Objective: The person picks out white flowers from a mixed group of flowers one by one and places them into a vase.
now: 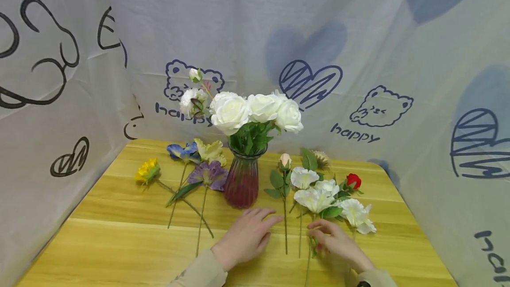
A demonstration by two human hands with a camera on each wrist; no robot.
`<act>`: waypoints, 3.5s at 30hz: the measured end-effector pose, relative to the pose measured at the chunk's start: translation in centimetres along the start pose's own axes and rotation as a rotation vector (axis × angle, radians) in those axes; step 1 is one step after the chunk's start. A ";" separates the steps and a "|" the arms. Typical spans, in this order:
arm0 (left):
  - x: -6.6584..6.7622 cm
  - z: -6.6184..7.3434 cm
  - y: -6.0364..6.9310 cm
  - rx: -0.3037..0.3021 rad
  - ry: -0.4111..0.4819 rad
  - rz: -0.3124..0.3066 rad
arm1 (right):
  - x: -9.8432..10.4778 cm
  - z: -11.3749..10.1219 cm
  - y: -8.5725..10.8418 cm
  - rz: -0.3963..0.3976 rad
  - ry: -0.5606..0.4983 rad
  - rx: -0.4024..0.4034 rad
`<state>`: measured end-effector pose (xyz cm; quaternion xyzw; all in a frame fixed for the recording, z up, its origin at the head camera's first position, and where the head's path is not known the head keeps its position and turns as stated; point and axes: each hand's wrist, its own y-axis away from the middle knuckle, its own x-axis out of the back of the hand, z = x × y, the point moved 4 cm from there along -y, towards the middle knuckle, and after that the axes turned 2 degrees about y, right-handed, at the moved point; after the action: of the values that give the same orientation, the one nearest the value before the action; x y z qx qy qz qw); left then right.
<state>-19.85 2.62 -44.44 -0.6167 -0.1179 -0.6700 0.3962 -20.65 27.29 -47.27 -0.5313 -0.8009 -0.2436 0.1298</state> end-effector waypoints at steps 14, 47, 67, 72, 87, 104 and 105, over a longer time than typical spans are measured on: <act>0.2 0.0 0.1 0.000 0.011 0.049 | 0.7 1.8 -0.6 0.047 -0.432 -0.130; 3.3 -4.4 1.2 0.175 0.102 0.542 | 0.2 0.8 -1.2 0.062 -0.618 -0.105; 2.6 -8.2 -1.6 0.586 0.615 0.655 | 2.8 -7.9 -0.8 0.509 -0.532 0.137; 2.2 -8.6 -1.7 0.594 0.595 0.642 | 4.0 -10.9 -0.2 0.625 -0.455 0.294; 1.5 -9.1 -1.2 0.546 0.448 0.620 | 5.3 -17.1 -0.1 0.843 -0.513 0.718; 1.4 -9.1 -1.0 0.531 0.420 0.621 | 6.3 -21.9 0.9 0.988 -0.709 1.114; 1.4 -9.1 -1.0 0.533 0.422 0.619 | 6.4 -22.1 0.9 0.990 -0.734 1.133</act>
<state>-27.10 -3.12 -44.72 -0.3497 -0.0133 -0.5774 0.7377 -23.46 20.93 -25.32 -0.7215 -0.4677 0.4696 0.2003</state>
